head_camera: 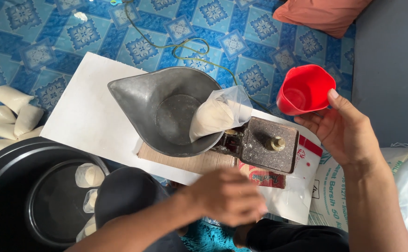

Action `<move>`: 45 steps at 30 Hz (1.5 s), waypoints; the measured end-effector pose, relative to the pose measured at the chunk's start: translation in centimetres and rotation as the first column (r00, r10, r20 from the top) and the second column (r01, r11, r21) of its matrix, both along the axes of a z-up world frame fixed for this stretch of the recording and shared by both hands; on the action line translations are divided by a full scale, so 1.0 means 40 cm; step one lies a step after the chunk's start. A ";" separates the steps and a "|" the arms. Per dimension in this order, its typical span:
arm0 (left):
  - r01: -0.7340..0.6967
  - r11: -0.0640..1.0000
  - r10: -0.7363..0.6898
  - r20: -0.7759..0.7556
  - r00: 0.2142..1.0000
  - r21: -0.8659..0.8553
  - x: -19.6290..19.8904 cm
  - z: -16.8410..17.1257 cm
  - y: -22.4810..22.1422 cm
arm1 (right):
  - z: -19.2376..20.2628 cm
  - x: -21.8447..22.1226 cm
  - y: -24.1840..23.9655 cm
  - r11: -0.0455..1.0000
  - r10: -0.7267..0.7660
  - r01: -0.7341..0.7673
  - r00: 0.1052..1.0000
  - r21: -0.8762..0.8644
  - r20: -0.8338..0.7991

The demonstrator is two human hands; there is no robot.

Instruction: Manually scooping sugar from a large sack into small plastic bags and weighing them on a mechanical scale.

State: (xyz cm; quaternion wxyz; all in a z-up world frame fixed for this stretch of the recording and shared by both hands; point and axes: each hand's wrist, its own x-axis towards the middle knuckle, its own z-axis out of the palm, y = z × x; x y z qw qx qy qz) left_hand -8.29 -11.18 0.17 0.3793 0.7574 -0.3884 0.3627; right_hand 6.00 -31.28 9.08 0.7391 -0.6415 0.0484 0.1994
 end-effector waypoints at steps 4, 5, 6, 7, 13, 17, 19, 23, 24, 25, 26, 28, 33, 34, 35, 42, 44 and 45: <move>0.405 0.844 -0.220 -0.460 0.860 0.353 -0.087 -0.140 -0.121 | -0.015 0.005 -0.008 1.000 0.002 -0.001 1.000 0.026 -0.021; 0.482 0.736 -0.166 -0.563 0.809 0.476 -0.108 -0.177 -0.144 | -0.017 0.005 -0.007 1.000 -0.005 0.006 0.999 0.028 -0.033; 0.481 0.736 -0.166 -0.563 0.810 0.477 -0.121 -0.175 -0.145 | -0.017 0.004 -0.005 1.000 -0.005 0.006 0.999 0.029 -0.032; 0.581 0.632 -0.160 -0.648 0.745 0.512 -0.132 -0.173 -0.147 | -0.017 0.003 -0.004 0.999 -0.006 0.007 0.999 0.031 -0.035; 0.779 0.537 -0.144 -0.875 0.462 0.323 -0.165 -0.220 -0.153 | -0.037 0.009 -0.010 0.999 0.008 -0.006 0.998 0.037 -0.060; 0.754 0.525 -0.167 -0.821 0.546 0.395 -0.152 -0.220 -0.151 | -0.041 0.012 -0.009 0.999 0.022 -0.019 0.996 0.030 -0.089; 0.726 0.552 -0.172 -0.796 0.580 0.410 -0.147 -0.227 -0.158 | -0.041 0.013 -0.005 0.999 0.033 -0.030 0.995 0.035 -0.097; 0.722 0.570 -0.163 -0.807 0.568 0.393 -0.133 -0.220 -0.164 | -0.027 0.011 0.010 1.000 0.029 -0.028 0.990 0.006 -0.139; 0.723 0.570 -0.164 -0.808 0.566 0.390 -0.134 -0.224 -0.167 | -0.028 0.012 0.008 1.000 0.028 -0.028 0.990 0.005 -0.142; 0.742 0.556 -0.156 -0.830 0.535 0.374 -0.135 -0.228 -0.170 | -0.029 0.013 0.006 1.000 0.029 -0.029 0.989 0.008 -0.142; 0.761 0.541 -0.147 -0.851 0.504 0.357 -0.137 -0.232 -0.172 | -0.031 0.013 0.005 0.999 0.031 -0.030 0.989 0.011 -0.144; 0.762 0.539 -0.146 -0.850 0.505 0.360 -0.142 -0.237 -0.175 | -0.032 0.014 0.004 0.999 0.033 -0.033 0.989 0.007 -0.142; 0.765 0.533 -0.165 -0.842 0.513 0.361 -0.132 -0.219 -0.170 | -0.030 0.012 0.003 0.999 0.035 -0.035 0.991 0.004 -0.131; 0.754 0.536 -0.166 -0.828 0.535 0.380 -0.132 -0.222 -0.172 | -0.032 0.013 0.002 0.999 0.039 -0.037 0.991 0.015 -0.128; 0.742 0.539 -0.166 -0.813 0.557 0.398 -0.132 -0.224 -0.173 | -0.034 0.013 0.000 0.999 0.043 -0.039 0.991 0.027 -0.124; 0.743 0.550 -0.167 -0.821 0.545 0.381 -0.126 -0.225 -0.173 | -0.036 0.012 -0.001 0.999 0.035 -0.033 0.992 0.016 -0.121; 0.757 0.541 -0.159 -0.839 0.521 0.367 -0.122 -0.217 -0.171 | -0.043 0.015 -0.006 0.999 0.032 -0.029 0.993 0.033 -0.118; 0.757 0.541 -0.159 -0.839 0.521 0.367 -0.125 -0.227 -0.173 | -0.043 0.014 -0.006 0.999 0.032 -0.029 0.993 0.032 -0.118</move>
